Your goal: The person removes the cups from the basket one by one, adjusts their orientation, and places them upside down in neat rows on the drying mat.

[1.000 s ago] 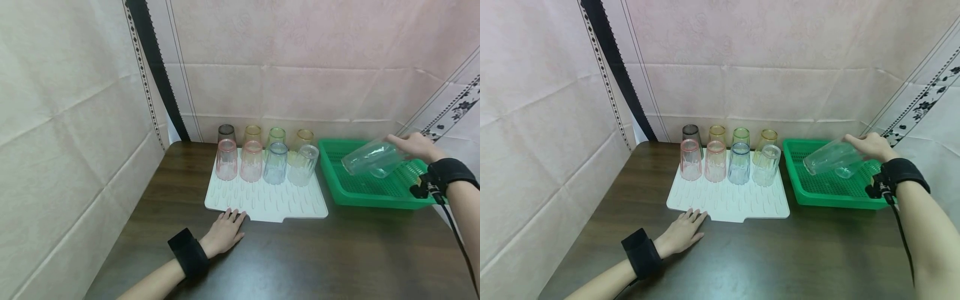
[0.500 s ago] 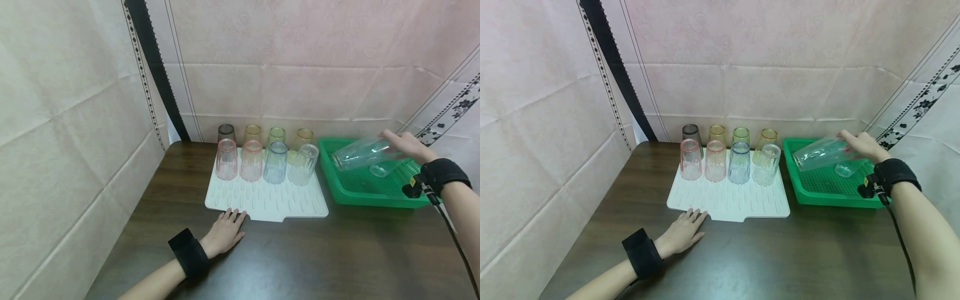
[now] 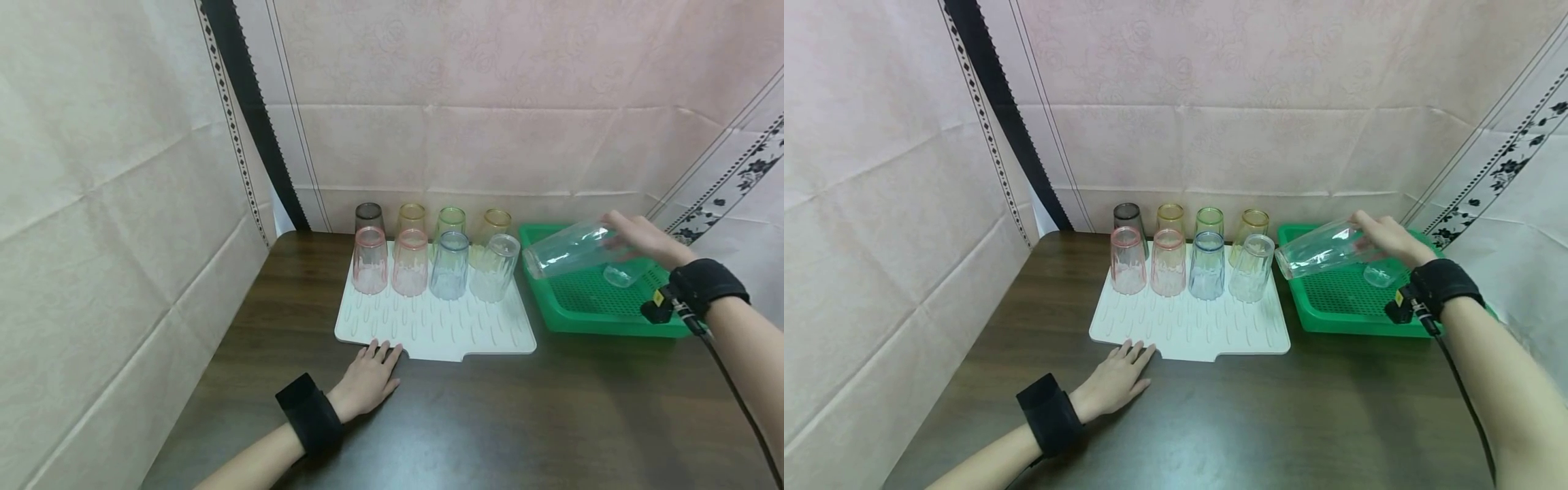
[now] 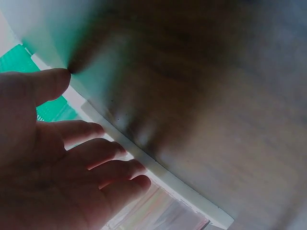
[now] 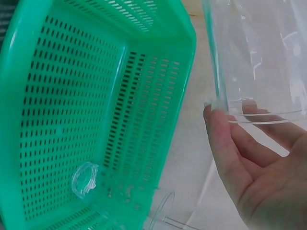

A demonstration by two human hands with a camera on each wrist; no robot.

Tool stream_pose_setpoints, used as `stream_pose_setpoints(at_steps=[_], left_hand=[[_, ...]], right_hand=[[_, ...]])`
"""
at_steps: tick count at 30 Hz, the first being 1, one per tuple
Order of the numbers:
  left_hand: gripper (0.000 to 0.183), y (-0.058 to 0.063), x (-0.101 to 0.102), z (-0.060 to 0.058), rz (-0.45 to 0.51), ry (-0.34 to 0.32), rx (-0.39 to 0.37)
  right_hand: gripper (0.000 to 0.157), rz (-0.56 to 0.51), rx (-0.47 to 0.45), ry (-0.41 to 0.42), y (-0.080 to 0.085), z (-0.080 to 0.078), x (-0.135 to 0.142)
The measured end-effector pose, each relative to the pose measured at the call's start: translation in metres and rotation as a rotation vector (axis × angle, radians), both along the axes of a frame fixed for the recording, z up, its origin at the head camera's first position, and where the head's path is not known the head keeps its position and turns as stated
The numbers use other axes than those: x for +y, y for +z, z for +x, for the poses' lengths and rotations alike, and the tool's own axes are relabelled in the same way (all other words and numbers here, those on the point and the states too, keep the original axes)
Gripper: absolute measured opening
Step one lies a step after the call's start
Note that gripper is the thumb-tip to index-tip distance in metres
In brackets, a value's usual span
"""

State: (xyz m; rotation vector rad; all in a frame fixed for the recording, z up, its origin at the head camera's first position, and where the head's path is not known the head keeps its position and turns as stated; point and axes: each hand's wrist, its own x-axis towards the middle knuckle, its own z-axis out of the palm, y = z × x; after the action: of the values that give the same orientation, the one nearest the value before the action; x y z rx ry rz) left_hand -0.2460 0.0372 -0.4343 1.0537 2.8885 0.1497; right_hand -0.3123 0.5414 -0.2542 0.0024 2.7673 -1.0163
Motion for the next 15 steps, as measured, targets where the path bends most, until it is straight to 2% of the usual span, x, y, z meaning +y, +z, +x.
stream_pose_setpoints(at_steps=[8,15], left_hand=[[0.056,0.002,0.000,0.001,-0.001,-0.005,0.014],[0.056,0.003,0.001,0.003,-0.014,-0.008,0.039]], right_hand=[[0.075,0.005,-0.016,0.014,-0.003,0.001,-0.009],[0.075,-0.084,-0.049,0.042,-0.003,0.001,-0.021]])
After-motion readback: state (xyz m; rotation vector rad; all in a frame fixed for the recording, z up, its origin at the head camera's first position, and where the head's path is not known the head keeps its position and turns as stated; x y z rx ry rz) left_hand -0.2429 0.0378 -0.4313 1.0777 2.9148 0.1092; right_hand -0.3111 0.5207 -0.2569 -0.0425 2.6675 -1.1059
